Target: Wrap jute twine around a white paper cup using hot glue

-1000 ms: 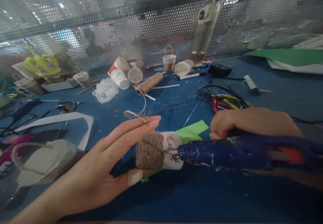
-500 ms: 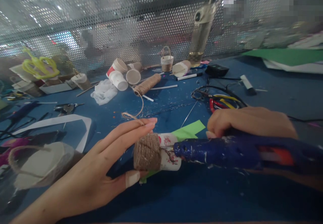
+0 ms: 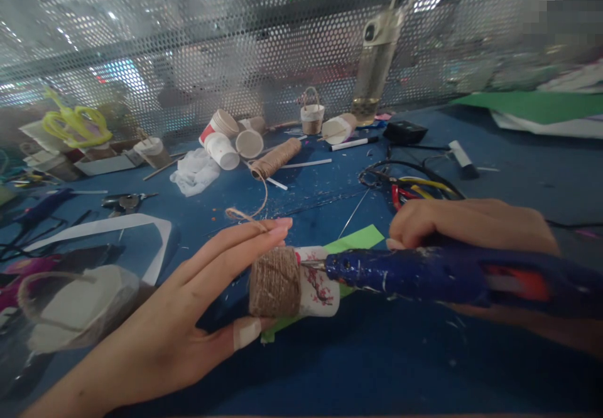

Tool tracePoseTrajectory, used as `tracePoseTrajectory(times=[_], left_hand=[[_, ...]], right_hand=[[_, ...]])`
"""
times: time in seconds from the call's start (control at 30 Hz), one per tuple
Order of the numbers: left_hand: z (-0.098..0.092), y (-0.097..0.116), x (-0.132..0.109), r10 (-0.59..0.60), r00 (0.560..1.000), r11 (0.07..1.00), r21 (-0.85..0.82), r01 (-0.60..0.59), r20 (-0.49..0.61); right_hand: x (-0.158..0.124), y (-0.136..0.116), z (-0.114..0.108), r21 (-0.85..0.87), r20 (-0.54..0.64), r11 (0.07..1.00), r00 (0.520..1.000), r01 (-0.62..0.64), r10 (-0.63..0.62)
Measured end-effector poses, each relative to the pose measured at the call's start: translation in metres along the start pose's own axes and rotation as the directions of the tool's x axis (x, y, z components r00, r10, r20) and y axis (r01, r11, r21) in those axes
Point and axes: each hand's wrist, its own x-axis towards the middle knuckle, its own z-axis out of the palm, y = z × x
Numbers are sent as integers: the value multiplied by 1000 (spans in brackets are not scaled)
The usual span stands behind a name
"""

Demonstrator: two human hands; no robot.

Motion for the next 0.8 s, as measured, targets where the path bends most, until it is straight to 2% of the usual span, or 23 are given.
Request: tracePoseTrajectory(times=[0.23, 0.37, 0.5, 0.57, 0.7, 0.8], left_hand=[[-1, 3, 1, 20, 1000, 1000, 5, -20, -19], [-1, 2, 0, 23, 999, 1000, 0, -23, -26], [-1, 1, -2, 20, 999, 1000, 13, -19, -29], [-1, 1, -2, 21, 999, 1000, 12, -21, -31], [-1, 0, -2, 12, 999, 1000, 13, -11, -44], [0, 0, -3, -13, 998, 1000, -5, 13, -58]], right_hand=[[-2, -6, -3, -8, 48, 1000, 999, -12, 12], [-2, -12, -5, -42, 3, 997, 998, -67, 68], [0, -6, -5, -19, 58, 1000, 998, -1, 2], [-1, -6, -4, -6, 31, 1000, 999, -4, 5], [-2, -16, -3, -8, -38, 995, 995, -96, 96], [-1, -24, -3, -5, -21, 997, 997, -79, 79]])
